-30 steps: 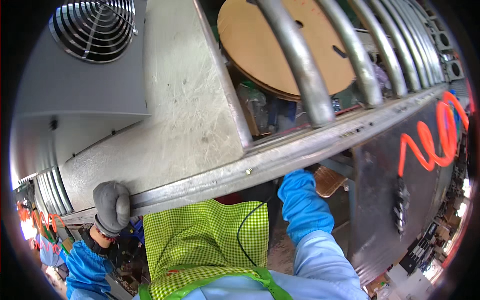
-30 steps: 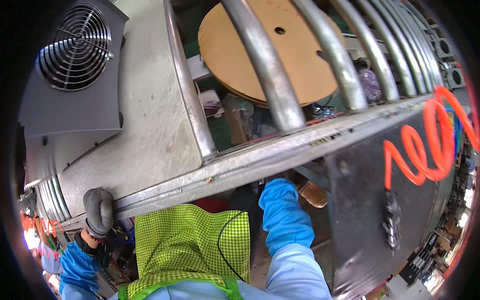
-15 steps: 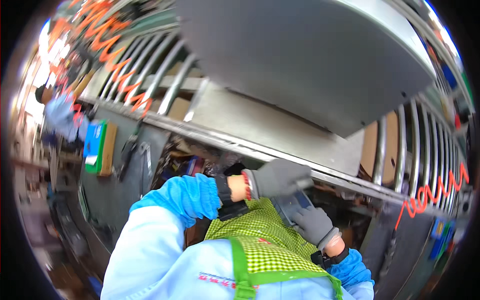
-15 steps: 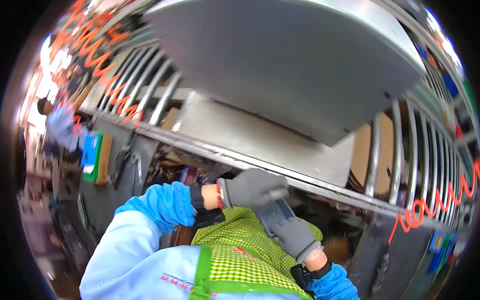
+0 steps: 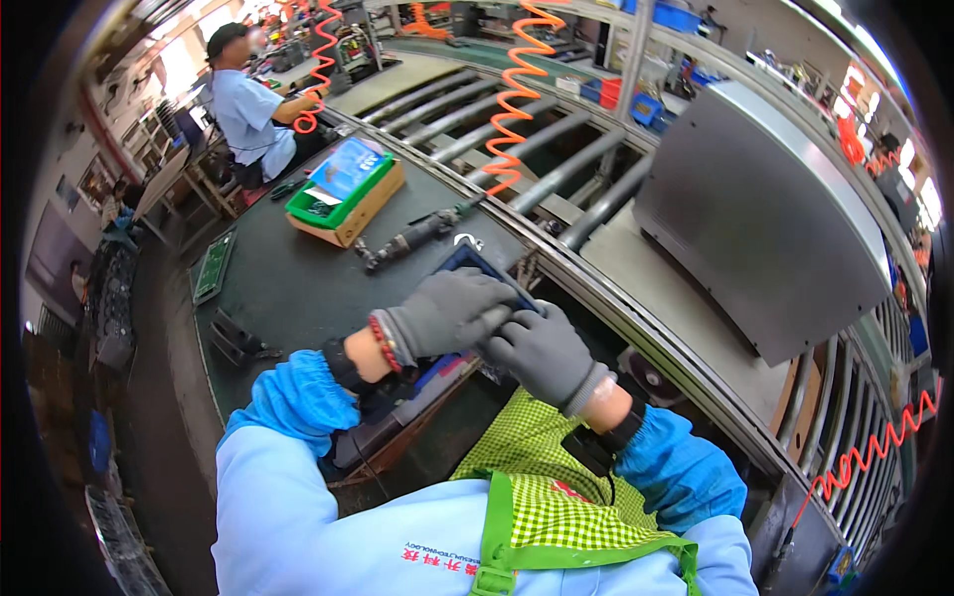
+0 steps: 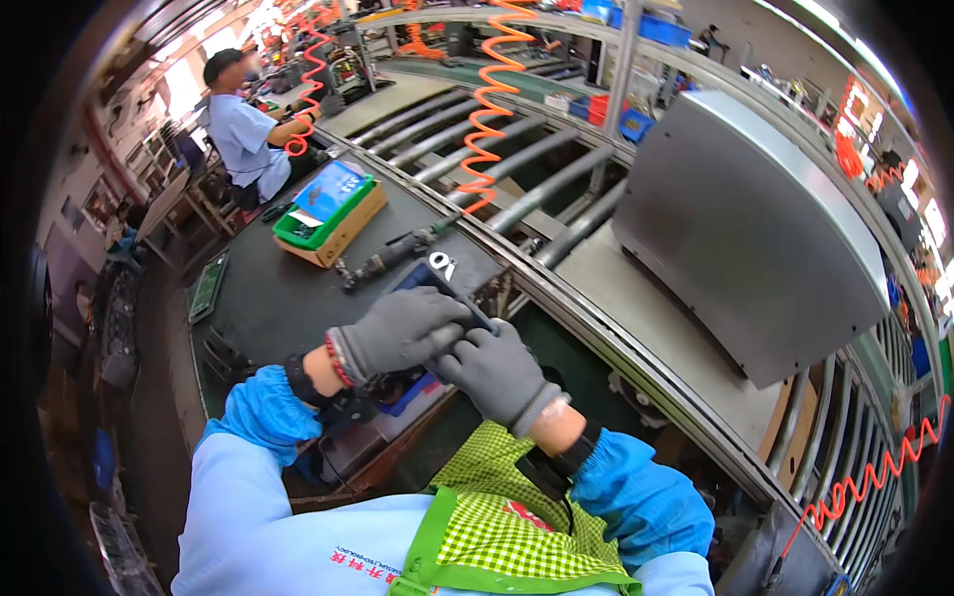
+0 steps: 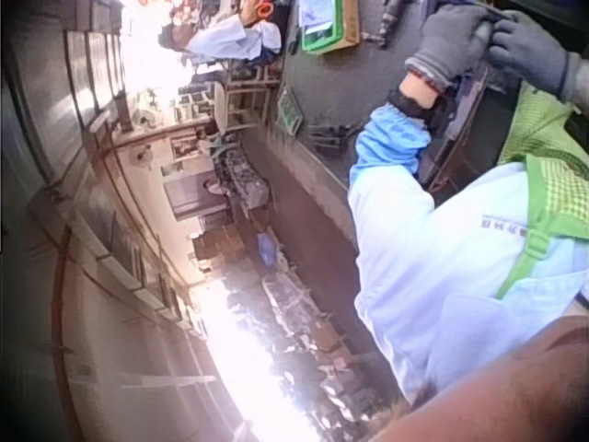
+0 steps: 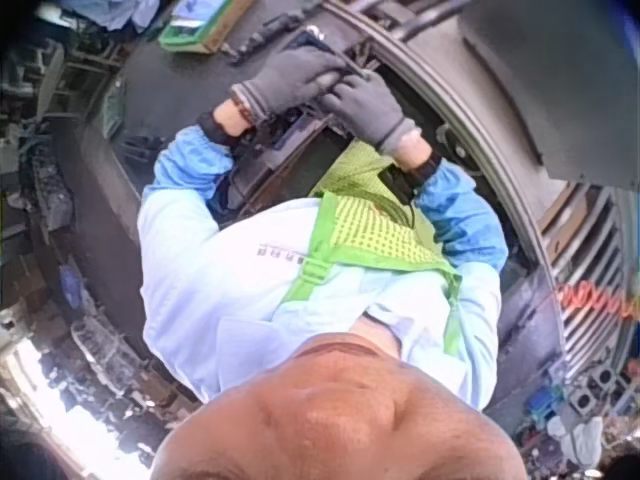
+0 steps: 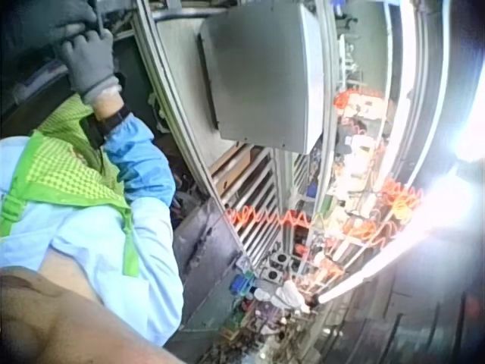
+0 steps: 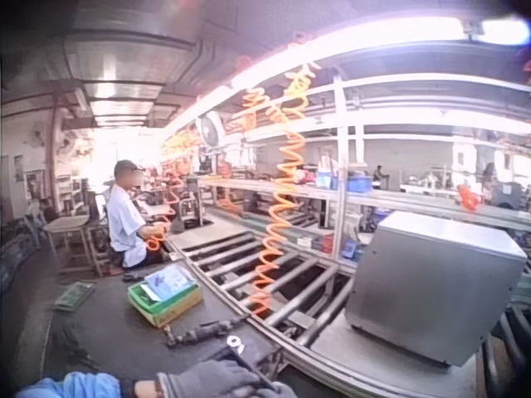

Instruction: Assembling and screwing the metal casing of a solar inverter on a factory production line using an electric screwdriver.

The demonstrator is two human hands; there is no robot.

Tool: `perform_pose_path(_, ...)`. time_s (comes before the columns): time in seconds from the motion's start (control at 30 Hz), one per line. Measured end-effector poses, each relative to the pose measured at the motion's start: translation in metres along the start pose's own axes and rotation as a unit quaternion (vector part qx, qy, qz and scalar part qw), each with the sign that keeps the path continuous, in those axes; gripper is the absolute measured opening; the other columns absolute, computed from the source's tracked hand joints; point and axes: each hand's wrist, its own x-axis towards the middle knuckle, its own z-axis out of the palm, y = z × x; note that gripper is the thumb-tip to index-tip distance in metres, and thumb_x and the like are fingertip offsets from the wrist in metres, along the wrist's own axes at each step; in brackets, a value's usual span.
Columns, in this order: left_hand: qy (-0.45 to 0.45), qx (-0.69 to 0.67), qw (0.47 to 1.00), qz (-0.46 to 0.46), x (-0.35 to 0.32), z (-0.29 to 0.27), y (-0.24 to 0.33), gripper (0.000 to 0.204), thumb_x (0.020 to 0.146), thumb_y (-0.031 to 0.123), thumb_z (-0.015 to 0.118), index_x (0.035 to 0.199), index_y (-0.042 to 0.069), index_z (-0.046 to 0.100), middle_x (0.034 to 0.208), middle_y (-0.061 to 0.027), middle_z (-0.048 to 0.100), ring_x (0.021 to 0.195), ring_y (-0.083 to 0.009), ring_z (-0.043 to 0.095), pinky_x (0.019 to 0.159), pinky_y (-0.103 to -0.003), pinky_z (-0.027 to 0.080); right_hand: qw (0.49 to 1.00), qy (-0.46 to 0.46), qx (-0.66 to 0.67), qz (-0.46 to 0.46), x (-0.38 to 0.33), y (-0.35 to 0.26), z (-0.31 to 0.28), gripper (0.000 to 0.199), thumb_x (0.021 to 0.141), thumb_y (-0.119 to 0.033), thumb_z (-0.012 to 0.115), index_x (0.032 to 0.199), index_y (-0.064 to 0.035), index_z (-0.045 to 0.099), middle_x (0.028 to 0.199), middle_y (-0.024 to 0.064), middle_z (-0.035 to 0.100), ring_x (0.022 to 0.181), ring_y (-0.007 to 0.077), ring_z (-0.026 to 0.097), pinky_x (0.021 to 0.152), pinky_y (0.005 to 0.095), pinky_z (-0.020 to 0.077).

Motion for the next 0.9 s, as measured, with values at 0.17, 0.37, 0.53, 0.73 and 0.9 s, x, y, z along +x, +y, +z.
perform_pose_path(0.17, -0.086, -0.004, 0.990, -0.112, -0.077, -0.063, -0.037, 0.028, 0.087, 0.024, 0.060, 0.108, 0.007, 0.064, 0.095, -0.0158, 0.065, 0.091, -0.0325, 0.062, 0.083, -0.040, 0.050, 0.997, -0.029, 0.039, -0.065, 0.075, -0.009, 0.068, 0.018, 0.079, -0.017, 0.059, 0.096, -0.0186, 0.064, 0.090, -0.0003, 0.062, 0.101, 0.0223, 0.059, 0.092, 0.0516, 0.0417)
perform_pose_path(0.37, -0.100, 0.218, 0.950, -0.199, -0.152, -0.019, -0.095, 0.022, 0.082, 0.022, 0.064, 0.100, 0.010, 0.062, 0.082, -0.0123, 0.063, 0.078, -0.0319, 0.063, 0.068, -0.045, 0.049, 0.994, -0.040, -0.003, -0.100, 0.113, -0.010, 0.099, 0.030, 0.081, -0.017, 0.061, 0.111, -0.0205, 0.063, 0.121, 0.0035, 0.055, 0.131, 0.0247, 0.041, 0.101, 0.0533, 0.0360)
perform_pose_path(0.53, 0.003, 0.227, 0.944, -0.239, -0.173, 0.011, -0.131, 0.023, 0.087, 0.027, 0.059, 0.104, 0.011, 0.061, 0.090, -0.0132, 0.065, 0.077, -0.0308, 0.066, 0.066, -0.044, 0.052, 0.998, -0.035, 0.049, -0.005, 0.061, 0.010, 0.063, 0.049, 0.073, -0.017, 0.070, 0.120, -0.0159, 0.056, 0.130, 0.0069, 0.053, 0.124, 0.0300, 0.047, 0.101, 0.0434, 0.0398)
perform_pose_path(0.73, 0.174, 0.121, 0.941, -0.263, -0.098, -0.080, -0.096, 0.042, 0.085, 0.026, 0.067, 0.122, 0.007, 0.059, 0.096, -0.0153, 0.068, 0.085, -0.0298, 0.067, 0.076, -0.037, 0.053, 0.972, -0.035, 0.063, 0.224, -0.081, 0.039, -0.033, 0.046, 0.070, -0.016, 0.076, 0.112, -0.0051, 0.061, 0.125, 0.0178, 0.057, 0.116, 0.0383, 0.054, 0.098, 0.0441, 0.0447)
perform_pose_path(0.9, 0.170, 0.070, 0.983, 0.025, 0.026, -0.086, -0.049, 0.035, 0.087, 0.020, 0.063, 0.119, 0.006, 0.060, 0.090, -0.0143, 0.067, 0.080, -0.0305, 0.066, 0.074, -0.038, 0.053, 0.901, -0.057, -0.097, 0.419, -0.207, 0.038, -0.130, 0.042, 0.076, -0.016, 0.071, 0.114, -0.0035, 0.059, 0.123, 0.0181, 0.057, 0.115, 0.0382, 0.054, 0.099, 0.0429, 0.0430)
